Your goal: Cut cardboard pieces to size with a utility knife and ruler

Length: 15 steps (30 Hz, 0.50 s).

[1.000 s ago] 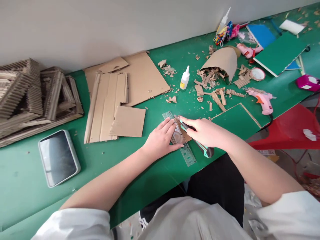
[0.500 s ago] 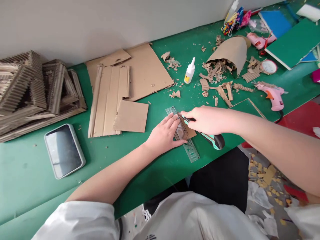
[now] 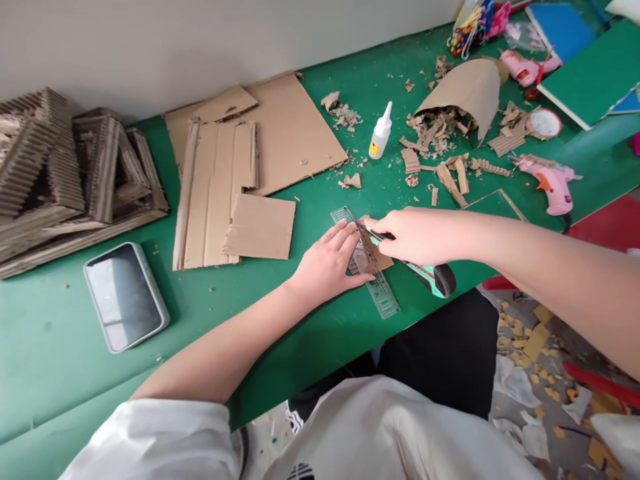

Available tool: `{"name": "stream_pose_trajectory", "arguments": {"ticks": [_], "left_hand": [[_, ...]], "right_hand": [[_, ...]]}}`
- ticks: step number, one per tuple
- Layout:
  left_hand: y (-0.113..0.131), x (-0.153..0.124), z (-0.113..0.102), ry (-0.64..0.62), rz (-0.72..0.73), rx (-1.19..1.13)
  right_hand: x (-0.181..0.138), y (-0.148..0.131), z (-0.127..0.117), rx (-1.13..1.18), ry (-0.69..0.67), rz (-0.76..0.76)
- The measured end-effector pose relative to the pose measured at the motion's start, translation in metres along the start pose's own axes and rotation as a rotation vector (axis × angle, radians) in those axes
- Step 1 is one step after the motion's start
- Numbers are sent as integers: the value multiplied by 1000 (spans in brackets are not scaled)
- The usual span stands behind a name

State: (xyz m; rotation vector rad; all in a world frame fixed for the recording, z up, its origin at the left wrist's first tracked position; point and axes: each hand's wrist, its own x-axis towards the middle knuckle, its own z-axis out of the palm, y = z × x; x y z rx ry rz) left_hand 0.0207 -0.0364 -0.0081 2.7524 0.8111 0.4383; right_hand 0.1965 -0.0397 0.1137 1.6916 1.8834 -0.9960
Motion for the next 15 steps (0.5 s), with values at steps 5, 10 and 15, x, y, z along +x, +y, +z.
{"name": "stream_pose_trajectory", "arguments": {"ticks": [5,10,15], "left_hand": [[0,-1,-1,-8,-2,-4],[0,-1,-1,-1,3,1],[0,-1,-1,-5,8,-6]], "right_hand": [[-4,4,7,26,-7,0],[-10,7,18,55,33,-17],[-17,10,31,91,65,-28]]}}
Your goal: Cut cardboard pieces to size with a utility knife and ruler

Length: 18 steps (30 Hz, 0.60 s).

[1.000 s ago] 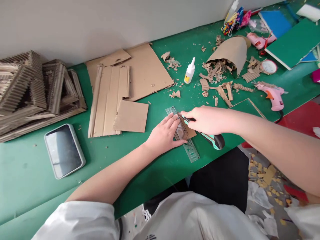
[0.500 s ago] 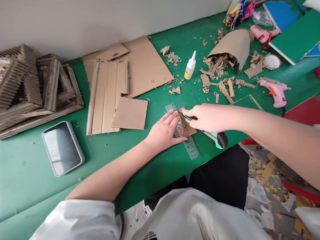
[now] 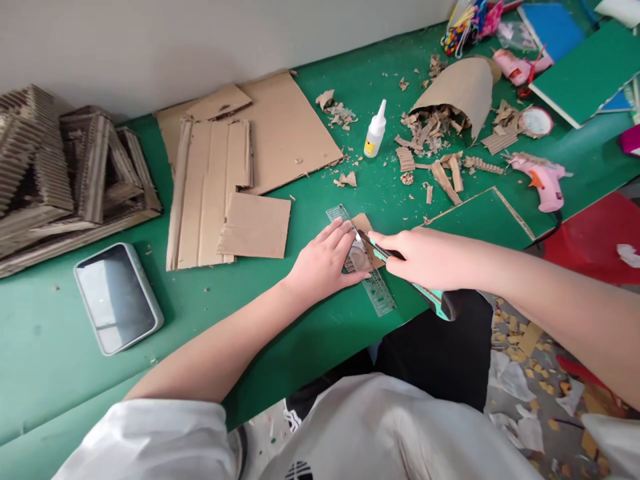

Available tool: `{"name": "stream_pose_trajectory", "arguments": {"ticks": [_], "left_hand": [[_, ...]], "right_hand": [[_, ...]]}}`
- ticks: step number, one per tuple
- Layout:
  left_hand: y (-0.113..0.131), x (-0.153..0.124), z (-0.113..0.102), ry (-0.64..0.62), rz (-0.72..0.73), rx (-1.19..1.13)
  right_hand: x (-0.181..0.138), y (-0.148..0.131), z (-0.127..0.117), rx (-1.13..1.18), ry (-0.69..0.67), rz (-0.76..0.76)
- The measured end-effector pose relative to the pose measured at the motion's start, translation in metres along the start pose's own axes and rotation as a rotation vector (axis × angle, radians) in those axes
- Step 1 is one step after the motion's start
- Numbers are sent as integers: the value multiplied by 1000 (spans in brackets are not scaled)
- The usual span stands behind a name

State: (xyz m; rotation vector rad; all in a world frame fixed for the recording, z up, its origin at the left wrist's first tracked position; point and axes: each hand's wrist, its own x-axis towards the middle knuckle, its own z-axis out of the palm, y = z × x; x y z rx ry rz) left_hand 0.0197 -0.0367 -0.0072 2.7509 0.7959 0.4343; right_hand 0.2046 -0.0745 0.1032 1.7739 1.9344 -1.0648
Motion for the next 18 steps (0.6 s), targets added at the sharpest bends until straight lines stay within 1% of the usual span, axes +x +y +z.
{"name": "stream_pose_trajectory", "arguments": {"ticks": [7,12,18], "left_hand": [[0,0,-1,-5,-1,16],[0,0,-1,-1,-6,-15],[1,2,-1,-26,-6,-16]], "right_hand": [[-20,-1,16,-3,48,-15],[-36,-5,35,-111,81,-22],[-46,0,64,-251,134,-22]]}}
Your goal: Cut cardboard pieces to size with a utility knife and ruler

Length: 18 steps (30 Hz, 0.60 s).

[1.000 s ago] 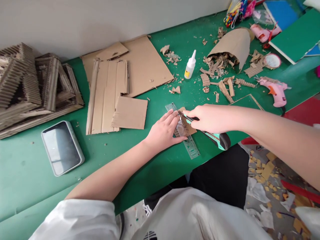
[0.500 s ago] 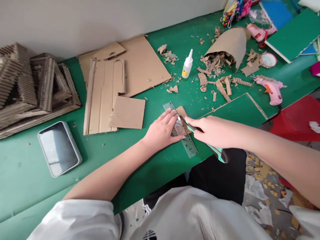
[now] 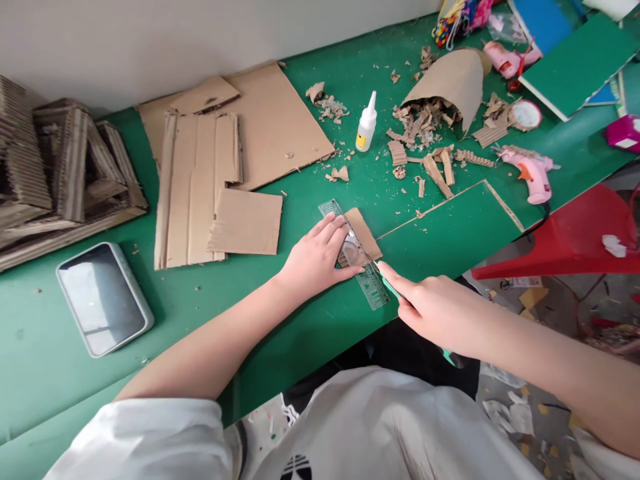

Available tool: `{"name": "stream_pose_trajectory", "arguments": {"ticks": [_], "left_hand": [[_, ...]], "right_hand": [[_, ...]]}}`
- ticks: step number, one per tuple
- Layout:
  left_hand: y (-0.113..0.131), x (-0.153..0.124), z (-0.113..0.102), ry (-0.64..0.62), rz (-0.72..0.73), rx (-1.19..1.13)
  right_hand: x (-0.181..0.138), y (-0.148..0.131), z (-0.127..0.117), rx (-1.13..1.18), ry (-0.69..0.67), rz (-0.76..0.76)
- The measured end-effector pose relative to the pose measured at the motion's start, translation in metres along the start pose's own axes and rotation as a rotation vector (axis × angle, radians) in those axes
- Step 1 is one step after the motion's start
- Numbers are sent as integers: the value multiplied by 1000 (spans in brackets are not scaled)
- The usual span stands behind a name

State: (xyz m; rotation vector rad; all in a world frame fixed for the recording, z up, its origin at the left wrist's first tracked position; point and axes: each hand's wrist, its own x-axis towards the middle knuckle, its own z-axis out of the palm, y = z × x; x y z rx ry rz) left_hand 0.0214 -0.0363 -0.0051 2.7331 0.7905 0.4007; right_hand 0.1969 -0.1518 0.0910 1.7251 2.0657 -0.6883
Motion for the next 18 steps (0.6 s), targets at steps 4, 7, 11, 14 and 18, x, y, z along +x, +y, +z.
{"name": "stream_pose_trajectory", "arguments": {"ticks": [4,7,11,14,18], "left_hand": [[-8,-4,-12,-50,6,46],[-17,-10,-27,-101,-45,116],[-14,-13,-40,-48,-64,177],[-1,-10,-36,-1,12,136],[12,-8,-19,-54,103,62]], "right_hand": [[-2,-1,9,-50,24,14],[-2,-1,13,-63,56,13],[-3,-1,18,-48,71,17],[-3,0,18,-28,70,17],[-3,1,20,-10,81,10]]}}
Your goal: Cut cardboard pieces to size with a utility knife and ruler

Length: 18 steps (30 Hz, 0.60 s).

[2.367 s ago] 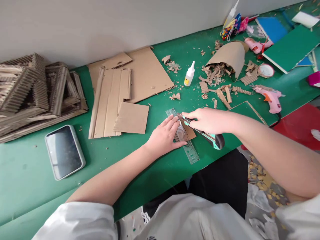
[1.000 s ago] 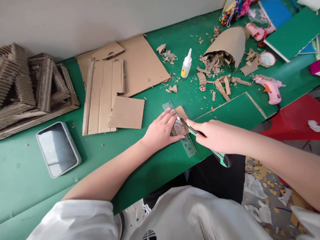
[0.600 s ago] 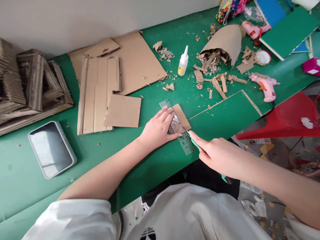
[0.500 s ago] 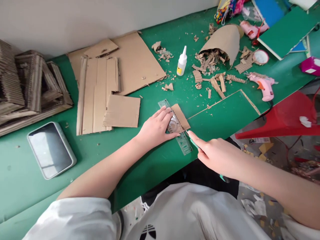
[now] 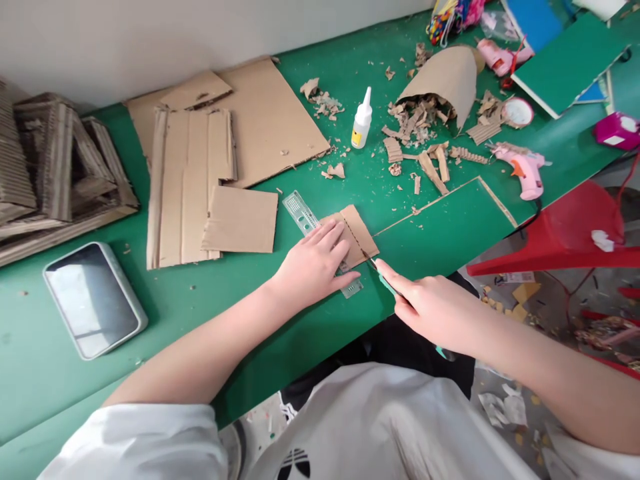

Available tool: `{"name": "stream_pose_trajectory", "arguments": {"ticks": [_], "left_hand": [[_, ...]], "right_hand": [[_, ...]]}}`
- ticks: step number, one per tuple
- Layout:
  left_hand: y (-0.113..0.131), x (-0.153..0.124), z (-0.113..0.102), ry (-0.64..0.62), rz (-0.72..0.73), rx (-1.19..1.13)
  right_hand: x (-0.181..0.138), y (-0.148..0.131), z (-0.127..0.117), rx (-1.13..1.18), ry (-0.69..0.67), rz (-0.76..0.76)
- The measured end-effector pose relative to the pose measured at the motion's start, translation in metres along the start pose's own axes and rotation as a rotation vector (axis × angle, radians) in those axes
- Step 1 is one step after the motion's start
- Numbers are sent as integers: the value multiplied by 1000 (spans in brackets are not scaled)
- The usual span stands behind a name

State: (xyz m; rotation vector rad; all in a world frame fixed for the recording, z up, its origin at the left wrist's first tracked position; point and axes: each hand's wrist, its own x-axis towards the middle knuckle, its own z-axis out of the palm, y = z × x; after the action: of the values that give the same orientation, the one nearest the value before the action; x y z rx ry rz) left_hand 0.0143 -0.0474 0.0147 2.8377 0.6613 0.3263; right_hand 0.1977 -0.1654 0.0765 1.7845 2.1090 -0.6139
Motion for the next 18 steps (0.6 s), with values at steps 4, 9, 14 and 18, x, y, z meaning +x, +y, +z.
{"name": "stream_pose_trajectory", "arguments": {"ticks": [4,9,14,18], "left_hand": [[3,0,10,13,-26,37],[1,5,9,22,-24,65],[1,8,9,32,-44,59],[-1,7,11,52,-30,43]], "right_hand": [[-3,-4,9,-7,9,14],[-11,-8,17,-24,-24,25],[-13,-6,22,-33,5,15],[-15,-5,30,-21,85,3]]}}
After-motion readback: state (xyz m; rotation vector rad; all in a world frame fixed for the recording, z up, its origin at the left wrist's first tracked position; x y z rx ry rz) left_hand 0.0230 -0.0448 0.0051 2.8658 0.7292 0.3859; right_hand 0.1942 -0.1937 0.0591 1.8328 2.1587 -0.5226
